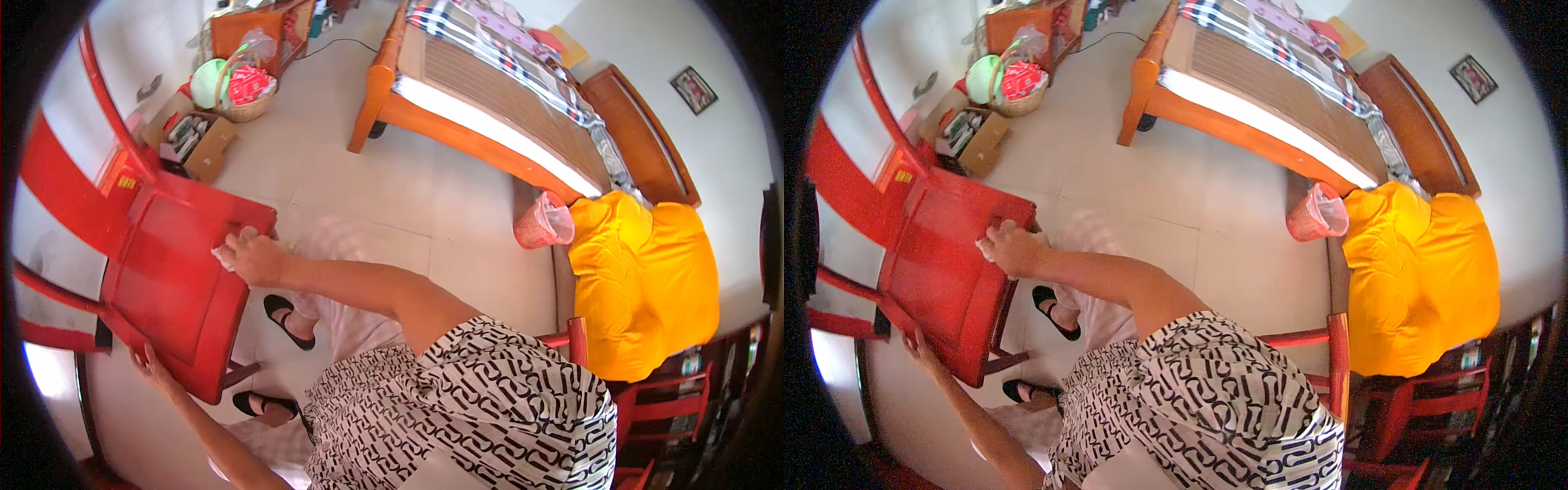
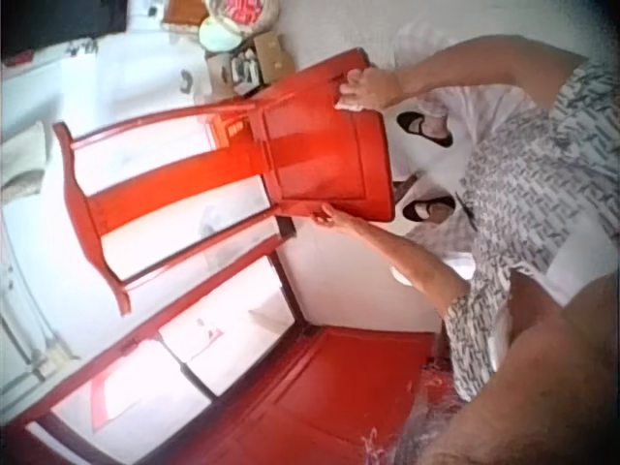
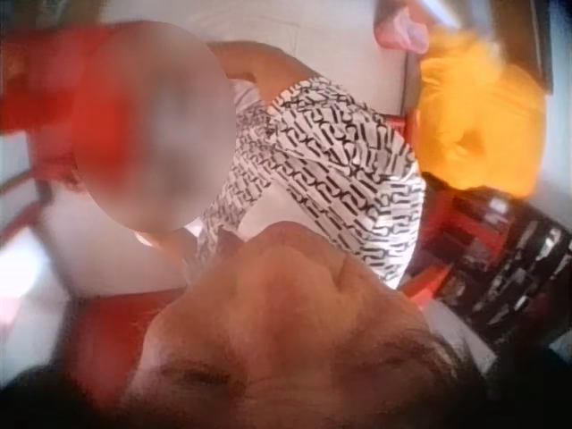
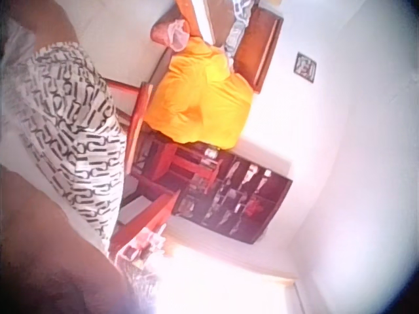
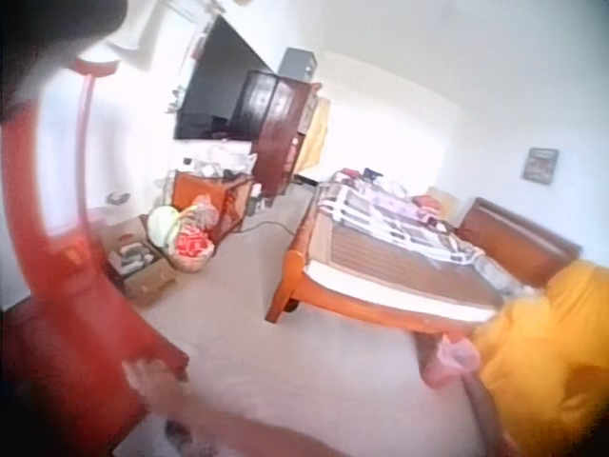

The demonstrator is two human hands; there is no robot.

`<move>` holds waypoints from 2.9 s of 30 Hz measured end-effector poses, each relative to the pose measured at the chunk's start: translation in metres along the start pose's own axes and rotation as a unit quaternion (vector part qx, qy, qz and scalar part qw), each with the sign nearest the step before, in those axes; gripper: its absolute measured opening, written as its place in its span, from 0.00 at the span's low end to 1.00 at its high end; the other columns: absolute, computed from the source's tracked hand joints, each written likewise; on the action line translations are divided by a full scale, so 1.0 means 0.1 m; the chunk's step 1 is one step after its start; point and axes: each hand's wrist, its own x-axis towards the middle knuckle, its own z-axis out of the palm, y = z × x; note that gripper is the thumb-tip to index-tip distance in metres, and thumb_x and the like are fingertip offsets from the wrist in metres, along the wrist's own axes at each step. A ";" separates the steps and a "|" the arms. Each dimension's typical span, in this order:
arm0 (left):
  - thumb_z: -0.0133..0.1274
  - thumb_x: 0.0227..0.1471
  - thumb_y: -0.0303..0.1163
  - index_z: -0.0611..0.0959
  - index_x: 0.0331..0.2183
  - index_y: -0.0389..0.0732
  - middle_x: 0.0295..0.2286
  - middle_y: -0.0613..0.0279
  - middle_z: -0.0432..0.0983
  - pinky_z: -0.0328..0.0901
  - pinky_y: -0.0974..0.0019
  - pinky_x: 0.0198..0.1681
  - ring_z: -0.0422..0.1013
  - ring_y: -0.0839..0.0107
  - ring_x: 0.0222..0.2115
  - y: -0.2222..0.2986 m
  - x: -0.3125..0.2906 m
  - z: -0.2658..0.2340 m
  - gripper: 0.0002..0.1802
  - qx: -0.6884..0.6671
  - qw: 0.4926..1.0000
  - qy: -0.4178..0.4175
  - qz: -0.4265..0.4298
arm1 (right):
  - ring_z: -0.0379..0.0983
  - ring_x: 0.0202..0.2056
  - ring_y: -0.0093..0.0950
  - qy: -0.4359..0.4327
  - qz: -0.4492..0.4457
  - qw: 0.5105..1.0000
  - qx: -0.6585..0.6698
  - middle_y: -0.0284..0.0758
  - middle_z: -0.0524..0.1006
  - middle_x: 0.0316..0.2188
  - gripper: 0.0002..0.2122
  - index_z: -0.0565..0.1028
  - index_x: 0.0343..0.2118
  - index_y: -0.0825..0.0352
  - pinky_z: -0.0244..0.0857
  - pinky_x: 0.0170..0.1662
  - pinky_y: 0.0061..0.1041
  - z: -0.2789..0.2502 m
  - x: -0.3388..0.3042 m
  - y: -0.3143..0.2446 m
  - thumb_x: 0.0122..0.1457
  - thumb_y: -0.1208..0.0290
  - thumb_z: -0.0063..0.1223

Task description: Wiping a red wooden chair with a white cloth

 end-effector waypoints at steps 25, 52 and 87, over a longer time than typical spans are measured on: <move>0.47 0.55 0.66 0.65 0.61 0.32 0.59 0.42 0.62 0.58 0.55 0.61 0.63 0.50 0.56 -0.19 0.15 -0.44 0.50 0.254 0.965 -0.030 -0.053 | 0.72 0.33 0.42 0.023 0.047 0.998 0.038 0.42 0.72 0.35 0.16 0.76 0.46 0.68 0.73 0.27 0.36 0.10 0.09 -0.12 0.59 0.64 0.49; 0.43 0.56 0.68 0.70 0.58 0.33 0.55 0.38 0.68 0.60 0.52 0.57 0.67 0.46 0.52 -0.05 0.01 -0.27 0.48 0.271 0.954 -0.010 -0.129 | 0.73 0.34 0.43 0.043 0.078 0.993 0.079 0.43 0.73 0.35 0.13 0.77 0.41 0.68 0.73 0.30 0.36 0.16 0.01 -0.06 0.57 0.66 0.49; 0.45 0.56 0.66 0.70 0.58 0.38 0.50 0.37 0.73 0.62 0.53 0.56 0.69 0.46 0.53 -0.10 -0.30 -0.26 0.44 0.174 0.970 0.109 -0.128 | 0.72 0.37 0.35 0.034 -0.136 0.988 0.068 0.34 0.70 0.35 0.19 0.73 0.53 0.59 0.73 0.26 0.26 0.20 -0.03 -1.68 0.57 0.65 0.49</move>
